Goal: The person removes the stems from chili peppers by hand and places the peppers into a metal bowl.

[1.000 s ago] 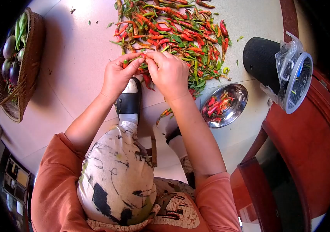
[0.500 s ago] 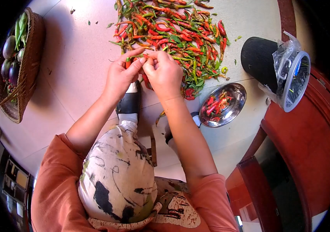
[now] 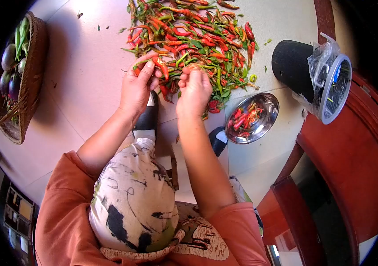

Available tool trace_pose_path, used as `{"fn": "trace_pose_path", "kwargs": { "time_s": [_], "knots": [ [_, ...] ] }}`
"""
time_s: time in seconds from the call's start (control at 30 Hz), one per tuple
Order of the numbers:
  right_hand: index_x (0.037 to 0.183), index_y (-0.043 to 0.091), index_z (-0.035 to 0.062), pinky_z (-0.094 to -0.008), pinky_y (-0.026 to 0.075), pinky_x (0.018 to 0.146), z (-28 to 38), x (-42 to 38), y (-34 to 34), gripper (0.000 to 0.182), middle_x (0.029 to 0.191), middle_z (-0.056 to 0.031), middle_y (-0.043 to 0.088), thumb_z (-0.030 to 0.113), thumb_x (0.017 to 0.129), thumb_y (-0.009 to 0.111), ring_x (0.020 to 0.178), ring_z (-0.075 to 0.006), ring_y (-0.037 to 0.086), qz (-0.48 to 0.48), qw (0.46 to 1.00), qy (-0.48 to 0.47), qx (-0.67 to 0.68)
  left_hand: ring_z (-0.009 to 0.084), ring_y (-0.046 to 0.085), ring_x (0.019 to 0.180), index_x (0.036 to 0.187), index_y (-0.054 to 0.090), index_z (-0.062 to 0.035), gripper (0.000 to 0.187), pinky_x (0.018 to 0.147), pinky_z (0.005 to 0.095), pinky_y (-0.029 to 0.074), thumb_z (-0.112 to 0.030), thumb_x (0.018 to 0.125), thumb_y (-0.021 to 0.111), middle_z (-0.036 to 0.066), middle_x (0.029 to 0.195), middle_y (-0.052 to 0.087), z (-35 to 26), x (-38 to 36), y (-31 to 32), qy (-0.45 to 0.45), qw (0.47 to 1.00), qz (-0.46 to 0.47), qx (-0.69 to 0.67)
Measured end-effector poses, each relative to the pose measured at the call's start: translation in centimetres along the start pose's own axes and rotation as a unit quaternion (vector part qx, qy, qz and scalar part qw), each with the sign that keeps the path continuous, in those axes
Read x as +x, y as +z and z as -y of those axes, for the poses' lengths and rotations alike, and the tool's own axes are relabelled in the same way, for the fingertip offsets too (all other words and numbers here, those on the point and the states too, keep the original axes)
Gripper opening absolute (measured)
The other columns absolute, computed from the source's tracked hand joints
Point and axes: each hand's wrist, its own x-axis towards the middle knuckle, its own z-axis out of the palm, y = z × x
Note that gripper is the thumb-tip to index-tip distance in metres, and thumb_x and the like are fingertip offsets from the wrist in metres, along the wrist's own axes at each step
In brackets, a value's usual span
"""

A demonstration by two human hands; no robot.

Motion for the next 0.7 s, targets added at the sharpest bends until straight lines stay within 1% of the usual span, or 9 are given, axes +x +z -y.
{"fn": "trace_pose_path", "kwargs": {
  "time_s": [0.13, 0.23, 0.3, 0.37, 0.43, 0.5, 0.57, 0.67, 0.7],
  "knots": [
    [0.091, 0.053, 0.0049, -0.0219, 0.042, 0.054, 2.2, 0.9, -0.8, 0.008, 0.085, -0.0099, 0.062, 0.007, 0.086, 0.047, 0.062, -0.0094, 0.053, 0.091, 0.995, 0.043, -0.015, 0.0068, 0.044, 0.055, 0.113, 0.053, -0.0023, 0.025, 0.044, 0.0176, 0.030, -0.013, 0.091, 0.050, 0.005, 0.075, 0.058, -0.8, 0.0, -0.1, -0.028, 0.997, 0.011, -0.072],
    [0.094, 0.056, 0.0044, -0.0215, 0.044, 0.055, 2.9, 1.3, -1.0, 0.013, 0.085, -0.0081, 0.061, 0.004, 0.086, 0.045, 0.062, -0.0088, 0.053, 0.163, 0.984, 0.057, -0.052, 0.0059, 0.047, 0.057, 0.111, 0.054, -0.0015, 0.024, 0.044, 0.0174, 0.031, -0.014, 0.090, 0.051, 0.006, 0.078, 0.060, -0.4, 0.2, -1.2, -0.059, 0.996, 0.066, -0.033],
    [0.096, 0.059, 0.0030, -0.0202, 0.043, 0.056, 2.9, 1.7, -1.2, 0.016, 0.084, -0.0052, 0.060, 0.004, 0.087, 0.046, 0.061, -0.0078, 0.052, 0.210, 0.964, 0.055, -0.151, 0.0046, 0.046, 0.055, 0.107, 0.056, -0.0014, 0.022, 0.043, 0.0171, 0.030, -0.015, 0.090, 0.052, 0.004, 0.078, 0.060, -0.4, 0.1, -1.4, -0.119, 0.988, 0.094, -0.005],
    [0.098, 0.060, 0.0006, -0.0185, 0.043, 0.056, 2.7, 1.6, -1.3, 0.018, 0.083, -0.0025, 0.058, 0.005, 0.087, 0.047, 0.062, -0.0061, 0.050, 0.228, 0.952, 0.059, -0.194, 0.0037, 0.043, 0.051, 0.105, 0.057, -0.0024, 0.022, 0.042, 0.0171, 0.028, -0.017, 0.089, 0.054, 0.000, 0.071, 0.057, -0.6, -0.1, -1.2, -0.143, 0.987, 0.073, 0.021],
    [0.096, 0.060, -0.0007, -0.0174, 0.041, 0.055, 2.5, 1.1, -0.9, 0.016, 0.080, -0.0007, 0.058, 0.008, 0.087, 0.051, 0.061, -0.0047, 0.049, 0.264, 0.936, 0.063, -0.225, 0.0031, 0.041, 0.049, 0.102, 0.059, -0.0035, 0.022, 0.041, 0.0169, 0.027, -0.019, 0.088, 0.056, -0.002, 0.067, 0.055, -0.4, -0.1, -1.3, -0.180, 0.977, 0.100, 0.059],
    [0.092, 0.060, -0.0002, -0.0173, 0.040, 0.055, 2.1, 1.3, -1.5, 0.015, 0.077, 0.0006, 0.057, 0.013, 0.086, 0.055, 0.061, -0.0037, 0.048, 0.279, 0.922, 0.054, -0.264, 0.0028, 0.041, 0.050, 0.101, 0.060, -0.0040, 0.021, 0.041, 0.0166, 0.027, -0.020, 0.087, 0.058, -0.002, 0.067, 0.056, -0.4, -0.1, -1.7, -0.189, 0.973, 0.109, 0.071],
    [0.087, 0.060, 0.0007, -0.0195, 0.041, 0.055, 2.4, 1.1, -1.9, 0.015, 0.074, 0.0006, 0.056, 0.016, 0.086, 0.058, 0.061, -0.0046, 0.049, 0.303, 0.871, -0.027, -0.386, 0.0024, 0.041, 0.050, 0.099, 0.061, -0.0045, 0.021, 0.042, 0.0162, 0.027, -0.020, 0.086, 0.059, -0.003, 0.068, 0.056, -0.4, -0.2, -1.8, -0.197, 0.969, 0.120, 0.085],
    [0.083, 0.057, 0.0007, -0.0216, 0.041, 0.055, 2.4, 0.7, -1.9, 0.016, 0.072, 0.0002, 0.055, 0.017, 0.086, 0.057, 0.060, -0.0061, 0.049, 0.293, 0.840, -0.091, -0.447, 0.0017, 0.042, 0.051, 0.095, 0.063, -0.0051, 0.018, 0.042, 0.0164, 0.027, -0.019, 0.084, 0.062, -0.002, 0.068, 0.056, -0.5, -0.6, -1.4, -0.211, 0.964, 0.119, 0.107],
    [0.083, 0.057, 0.0007, -0.0216, 0.041, 0.055, 2.2, 0.8, -2.1, 0.016, 0.072, 0.0002, 0.055, 0.017, 0.086, 0.057, 0.060, -0.0061, 0.049, 0.292, 0.841, -0.091, -0.447, 0.0035, 0.046, 0.051, 0.095, 0.063, -0.0044, 0.018, 0.045, 0.0173, 0.033, -0.019, 0.084, 0.062, -0.002, 0.067, 0.057, -0.7, -0.7, -1.1, -0.205, 0.960, 0.116, 0.151]
  ]
}}
